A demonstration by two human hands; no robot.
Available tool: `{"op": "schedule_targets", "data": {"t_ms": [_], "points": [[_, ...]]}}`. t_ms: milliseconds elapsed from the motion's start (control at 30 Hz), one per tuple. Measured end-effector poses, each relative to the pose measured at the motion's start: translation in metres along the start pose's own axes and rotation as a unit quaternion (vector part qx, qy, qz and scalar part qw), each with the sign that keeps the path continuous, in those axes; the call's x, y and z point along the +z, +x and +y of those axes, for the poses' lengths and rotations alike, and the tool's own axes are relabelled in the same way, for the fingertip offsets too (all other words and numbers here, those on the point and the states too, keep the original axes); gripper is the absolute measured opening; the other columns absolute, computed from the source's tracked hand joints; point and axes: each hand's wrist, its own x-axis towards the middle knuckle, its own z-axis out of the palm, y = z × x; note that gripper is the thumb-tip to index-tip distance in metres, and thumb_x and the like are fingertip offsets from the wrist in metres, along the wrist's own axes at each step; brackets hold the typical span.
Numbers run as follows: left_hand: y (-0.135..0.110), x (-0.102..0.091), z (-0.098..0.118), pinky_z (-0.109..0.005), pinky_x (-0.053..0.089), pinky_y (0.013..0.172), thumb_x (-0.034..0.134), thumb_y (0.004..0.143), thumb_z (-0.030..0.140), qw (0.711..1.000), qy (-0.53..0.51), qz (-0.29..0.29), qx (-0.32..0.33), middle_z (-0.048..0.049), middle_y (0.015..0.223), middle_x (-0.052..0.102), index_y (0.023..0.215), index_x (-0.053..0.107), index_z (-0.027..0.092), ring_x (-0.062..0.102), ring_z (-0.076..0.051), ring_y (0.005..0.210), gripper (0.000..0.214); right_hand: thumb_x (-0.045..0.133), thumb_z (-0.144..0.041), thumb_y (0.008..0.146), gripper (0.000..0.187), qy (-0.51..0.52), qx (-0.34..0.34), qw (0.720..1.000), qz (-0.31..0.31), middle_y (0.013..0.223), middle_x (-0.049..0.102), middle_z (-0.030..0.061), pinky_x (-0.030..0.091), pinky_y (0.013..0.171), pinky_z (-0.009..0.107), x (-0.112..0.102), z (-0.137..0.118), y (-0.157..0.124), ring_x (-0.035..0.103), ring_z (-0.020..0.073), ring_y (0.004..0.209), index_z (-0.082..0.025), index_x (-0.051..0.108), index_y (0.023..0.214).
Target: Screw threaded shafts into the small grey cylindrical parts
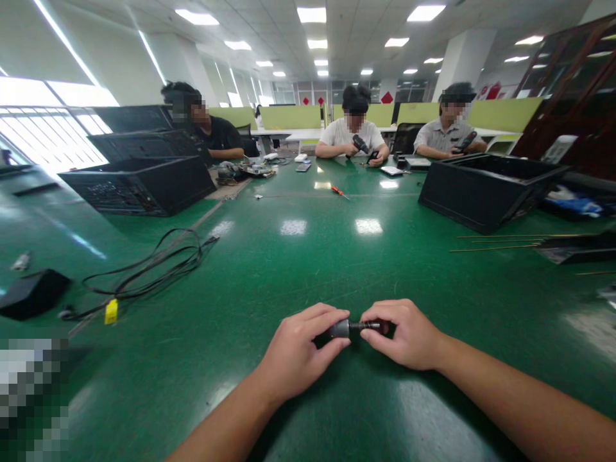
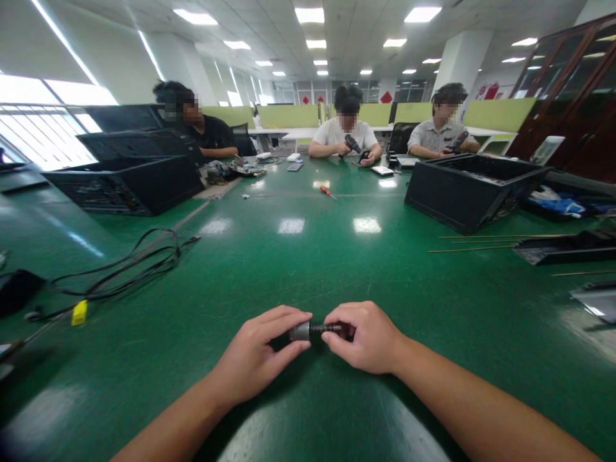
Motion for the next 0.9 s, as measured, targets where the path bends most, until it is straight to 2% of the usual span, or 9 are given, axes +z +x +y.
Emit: {"op": "schedule_targets", "data": {"t_ms": [900], "points": [[-0.0006,-0.0034,-0.0010,-0.028,0.052,0.088,0.069,0.088,0.019,1.000,0.006,0.002,0.000,-0.0013,0.111,0.070,0.120,0.066,0.027,0.066,-0.015,0.098,0.033,0.064,-0.023,0.086,0.008,0.003,0.003,1.000,-0.001,0.070,0.064,0.0002,0.043,0.060,0.025,-0.0028,0.0008,0.0005,0.056,0.0135,0.061,-0.018,0.069,0.088]]}}
